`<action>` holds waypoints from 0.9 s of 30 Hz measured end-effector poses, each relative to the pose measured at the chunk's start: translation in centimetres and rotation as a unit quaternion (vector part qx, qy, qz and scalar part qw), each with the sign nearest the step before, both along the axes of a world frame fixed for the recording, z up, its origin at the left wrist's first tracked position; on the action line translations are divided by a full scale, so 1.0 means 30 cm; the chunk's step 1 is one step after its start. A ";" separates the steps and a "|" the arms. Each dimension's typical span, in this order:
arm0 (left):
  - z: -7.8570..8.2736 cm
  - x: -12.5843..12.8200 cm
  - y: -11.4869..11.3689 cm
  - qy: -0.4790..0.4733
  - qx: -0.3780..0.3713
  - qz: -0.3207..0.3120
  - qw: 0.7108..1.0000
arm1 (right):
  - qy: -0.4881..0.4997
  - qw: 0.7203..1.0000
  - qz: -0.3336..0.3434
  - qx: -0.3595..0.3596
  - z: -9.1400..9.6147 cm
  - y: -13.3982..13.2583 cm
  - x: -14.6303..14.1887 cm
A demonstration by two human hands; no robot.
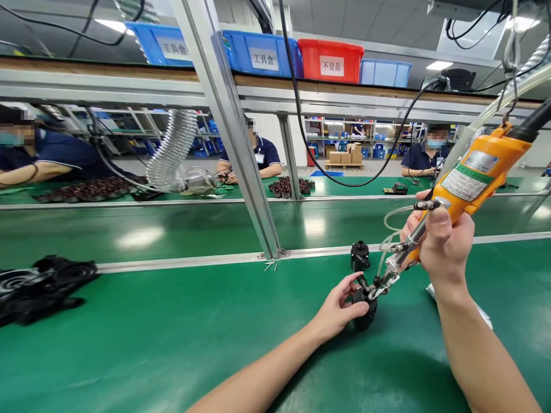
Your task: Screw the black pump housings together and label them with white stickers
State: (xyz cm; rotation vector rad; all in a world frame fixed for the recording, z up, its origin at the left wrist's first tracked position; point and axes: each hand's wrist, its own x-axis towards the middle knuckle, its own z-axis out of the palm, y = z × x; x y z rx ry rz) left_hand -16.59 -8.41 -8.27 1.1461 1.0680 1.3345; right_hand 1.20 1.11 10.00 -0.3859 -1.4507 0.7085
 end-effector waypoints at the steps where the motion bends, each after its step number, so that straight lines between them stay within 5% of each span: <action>1: 0.003 -0.003 0.002 0.005 -0.002 0.002 1.000 | 0.013 1.000 0.003 -0.007 0.004 -0.004 -0.002; 7: 0.016 -0.003 0.011 -0.016 -0.005 -0.013 1.000 | 0.048 0.997 0.055 -0.040 0.007 -0.030 -0.048; 13: 0.033 0.010 -0.001 -0.045 -0.023 -0.002 0.999 | -0.015 0.998 0.025 -0.056 -0.008 -0.050 -0.098; 22: 0.018 0.020 -0.007 -0.025 0.001 0.014 1.000 | 0.006 0.998 0.022 -0.058 -0.025 -0.035 -0.109; 27: -0.004 0.033 -0.020 -0.057 0.048 0.074 0.994 | 0.058 0.997 0.010 -0.047 -0.004 0.005 -0.055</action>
